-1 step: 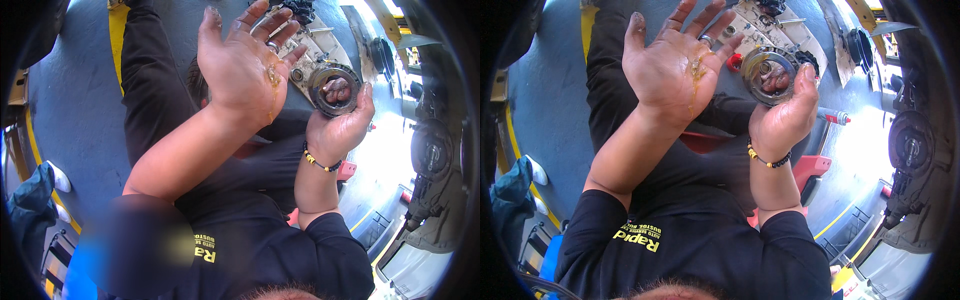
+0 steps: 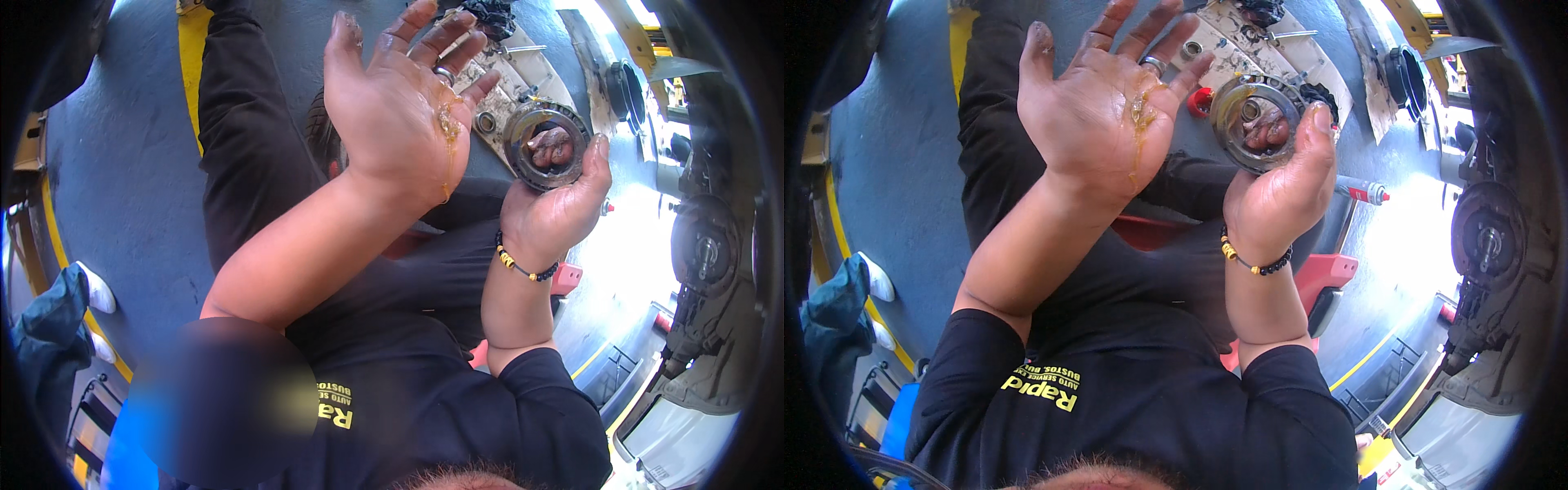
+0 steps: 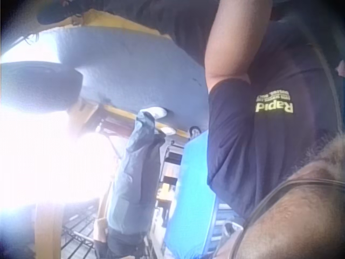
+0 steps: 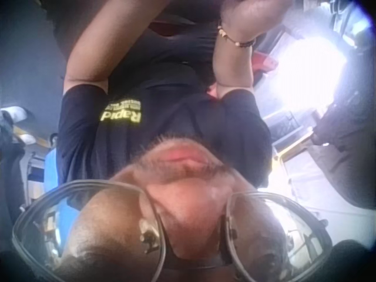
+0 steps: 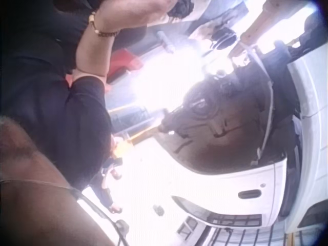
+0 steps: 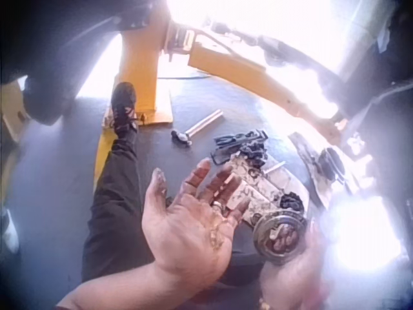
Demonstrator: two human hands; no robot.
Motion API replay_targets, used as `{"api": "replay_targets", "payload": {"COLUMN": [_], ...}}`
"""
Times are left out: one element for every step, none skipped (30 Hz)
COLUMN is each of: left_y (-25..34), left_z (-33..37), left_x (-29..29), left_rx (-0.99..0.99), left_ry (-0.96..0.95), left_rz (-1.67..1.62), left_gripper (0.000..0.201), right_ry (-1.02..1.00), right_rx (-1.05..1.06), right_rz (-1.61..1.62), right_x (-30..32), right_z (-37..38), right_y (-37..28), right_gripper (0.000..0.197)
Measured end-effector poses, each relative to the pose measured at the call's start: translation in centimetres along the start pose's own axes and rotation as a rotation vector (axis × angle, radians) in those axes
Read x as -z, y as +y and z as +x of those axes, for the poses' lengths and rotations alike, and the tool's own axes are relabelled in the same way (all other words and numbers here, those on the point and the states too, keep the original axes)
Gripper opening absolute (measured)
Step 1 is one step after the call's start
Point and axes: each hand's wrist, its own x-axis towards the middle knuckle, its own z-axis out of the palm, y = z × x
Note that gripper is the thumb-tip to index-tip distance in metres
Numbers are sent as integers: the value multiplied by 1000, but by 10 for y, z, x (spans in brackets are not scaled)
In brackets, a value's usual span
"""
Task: The person sits on a low stool and applies grease to a metal bearing by hand. They rub the grease into the bearing's inner and outer races and between the rollers, rotating the part to ensure coverage.
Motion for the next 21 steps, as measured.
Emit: {"api": "replay_targets", "payload": {"left_y": [-1,-3,-8,-13,-16,-17,-18,-18,-17,-15,-12,-9,-5,-2,0,3,6,9,13,13,13], "left_z": [-1,-2,-1,1,4,7,7,6,3,-2,-2,-3,-1,1,3,5,8,12,17,17,16], "left_x": [0,0,1,2,3,2,2,1,-1,-8,-12,-15,-17,-16,-15,-14,-12,-9,-3,0,3], "left_rx": [-33,-66,-138,-210,-282,-324,-365,-407,-433,-458,-471,-484,-480,-468,-454,-434,-413,-389,-366,-349,-332], "left_ry": [-14,-29,-41,-58,-75,-76,-72,-67,-98,-129,-148,-166,-175,-193,-210,-238,-278,-318,-371,-390,-408], "left_rz": [3,5,37,71,104,130,155,181,199,215,224,234,232,220,208,185,171,157,152,142,132], "left_gripper": [68,69,72,74,76,77,78,79,79,79,79,79,79,79,78,78,78,78,77,78,78], "right_ry": [-41,-83,-147,-211,-231,-257,-236,-216,-288,-308,-329,-332,-334,-318,-311,-306,-309,-290,-271,-251,-184], "right_rx": [64,129,129,131,143,165,191,217,187,173,158,141,128,114,77,40,-19,-40,-60,-79,-103], "right_rz": [-93,-186,-199,-208,-225,-232,-250,-268,-260,-259,-257,-254,-253,-252,-245,-235,-220,-175,-129,-83,1], "right_x": [4,6,7,6,2,-5,-18,-25,-16,-14,-12,-12,-11,-10,-7,-5,5,10,14,15,13], "right_z": [-1,-1,-1,1,-3,0,-8,-12,-12,-14,-16,-18,-21,-23,-23,-22,-17,-14,-11,-8,-3], "right_y": [4,8,10,14,14,19,19,20,20,18,16,15,14,12,13,13,14,16,18,18,16], "right_gripper": [34,36,37,39,40,41,41,42,41,41,40,40,40,40,40,40,40,40,40,41,42]}}
